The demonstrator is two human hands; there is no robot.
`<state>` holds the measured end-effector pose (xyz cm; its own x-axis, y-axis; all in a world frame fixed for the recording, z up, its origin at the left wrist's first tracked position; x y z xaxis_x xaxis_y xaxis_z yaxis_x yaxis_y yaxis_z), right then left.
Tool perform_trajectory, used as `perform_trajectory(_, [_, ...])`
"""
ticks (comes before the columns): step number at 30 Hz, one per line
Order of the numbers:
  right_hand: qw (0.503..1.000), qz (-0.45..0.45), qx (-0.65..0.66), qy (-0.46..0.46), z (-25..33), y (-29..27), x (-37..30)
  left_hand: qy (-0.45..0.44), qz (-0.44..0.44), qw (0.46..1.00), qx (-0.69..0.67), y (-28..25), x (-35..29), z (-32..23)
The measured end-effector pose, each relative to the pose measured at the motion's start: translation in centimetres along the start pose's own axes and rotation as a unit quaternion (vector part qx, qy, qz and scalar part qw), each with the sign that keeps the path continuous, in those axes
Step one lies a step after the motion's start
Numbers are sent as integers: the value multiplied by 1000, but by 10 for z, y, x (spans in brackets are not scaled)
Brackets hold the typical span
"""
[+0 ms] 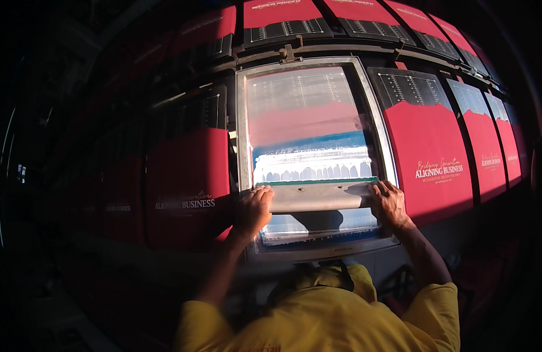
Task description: The person performs screen printing on red t-shirts using a squeegee and a frame, applying white ink to garments arranged on a long line of boards.
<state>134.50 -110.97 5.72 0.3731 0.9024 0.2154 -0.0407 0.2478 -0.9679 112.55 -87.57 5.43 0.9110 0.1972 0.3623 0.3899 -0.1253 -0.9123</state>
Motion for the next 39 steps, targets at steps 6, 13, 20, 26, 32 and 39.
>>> perform_trajectory(6, [998,-43,38,-37,-33,-5,61,-73,136,988,-21,10,55,45])
perform_trajectory(13, [995,-78,35,-59,-6,-46,11,-14,6,999,-35,-43,19,-18])
perform_trajectory(20, [998,-34,49,4,38,-30,-87,-34,8,999,-1,-27,-86,-75])
perform_trajectory(26, [997,-23,77,-5,58,-27,-114,-82,42,996,21,-14,-118,-94])
perform_trajectory(32, [993,31,107,24,63,-23,-130,-92,86,991,-34,-10,-126,-104])
perform_trajectory(39, [987,-32,126,92,13,-20,-126,-199,-5,975,-95,-42,-126,-68])
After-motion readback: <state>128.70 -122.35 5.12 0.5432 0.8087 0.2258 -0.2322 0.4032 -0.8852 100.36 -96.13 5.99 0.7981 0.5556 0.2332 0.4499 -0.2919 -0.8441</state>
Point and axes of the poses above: each hand's wrist, its own x-axis towards the middle knuckle, its own y-axis out of the palm, z = x × y, the point moved 8 cm from there along x, towards the middle knuckle, and after that the axes turned 4 degrees about y, right-handed, at the moved point
